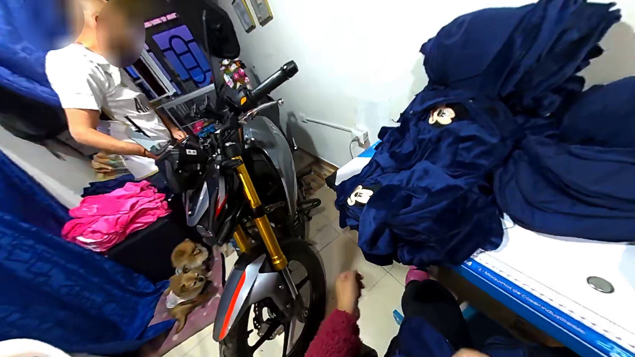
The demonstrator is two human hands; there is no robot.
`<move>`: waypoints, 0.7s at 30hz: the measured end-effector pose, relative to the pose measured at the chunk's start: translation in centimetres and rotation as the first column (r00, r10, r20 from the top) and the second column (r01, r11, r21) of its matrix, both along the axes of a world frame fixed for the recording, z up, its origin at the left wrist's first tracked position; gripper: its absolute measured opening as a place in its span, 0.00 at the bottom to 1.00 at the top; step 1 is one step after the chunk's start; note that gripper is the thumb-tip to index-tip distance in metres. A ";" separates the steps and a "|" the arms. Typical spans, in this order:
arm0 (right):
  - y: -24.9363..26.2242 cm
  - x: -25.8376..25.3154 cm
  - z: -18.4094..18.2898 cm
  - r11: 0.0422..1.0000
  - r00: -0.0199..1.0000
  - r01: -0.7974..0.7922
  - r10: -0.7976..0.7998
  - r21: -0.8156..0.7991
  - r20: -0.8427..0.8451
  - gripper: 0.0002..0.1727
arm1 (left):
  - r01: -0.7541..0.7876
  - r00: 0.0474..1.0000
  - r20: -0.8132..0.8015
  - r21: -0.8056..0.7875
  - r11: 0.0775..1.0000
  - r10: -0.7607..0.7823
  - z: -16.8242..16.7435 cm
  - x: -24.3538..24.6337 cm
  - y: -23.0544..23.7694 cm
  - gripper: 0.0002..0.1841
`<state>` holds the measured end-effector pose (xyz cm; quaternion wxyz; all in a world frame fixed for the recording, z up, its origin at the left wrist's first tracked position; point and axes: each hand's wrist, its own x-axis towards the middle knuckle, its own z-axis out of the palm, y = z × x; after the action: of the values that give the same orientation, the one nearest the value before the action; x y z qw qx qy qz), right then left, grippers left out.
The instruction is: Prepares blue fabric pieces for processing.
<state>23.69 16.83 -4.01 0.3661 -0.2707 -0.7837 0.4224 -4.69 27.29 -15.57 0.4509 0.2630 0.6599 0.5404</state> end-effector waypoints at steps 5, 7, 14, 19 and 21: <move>2.8 -0.5 1.8 0.822 0.928 0.297 -0.369 0.486 0.056 0.12 | 0.617 0.782 -0.421 0.413 0.670 -0.461 13.7 1.0 -4.7 0.12; 3.6 -0.9 2.7 0.725 0.915 0.291 -0.402 0.624 0.040 0.14 | 0.874 0.484 -0.598 0.292 0.388 -0.639 17.3 1.9 -5.7 0.24; 2.3 -0.4 4.7 0.703 0.924 0.263 -0.380 0.661 0.037 0.12 | 0.892 0.451 -0.669 0.340 0.296 -0.590 18.0 4.0 -6.5 0.07; 1.0 0.7 4.9 0.693 0.905 0.305 -0.424 0.653 0.027 0.12 | 0.845 0.524 -0.775 0.421 0.330 -0.352 17.4 5.6 -8.4 0.05; 0.5 1.2 5.3 0.700 0.894 0.337 -0.448 0.630 0.020 0.12 | 0.849 0.499 -0.843 0.428 0.311 -0.202 17.7 6.2 -9.2 0.05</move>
<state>24.94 17.31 1.25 0.4464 -0.3340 -0.8295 0.0332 1.51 18.11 2.13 0.1720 0.8269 0.2939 0.4476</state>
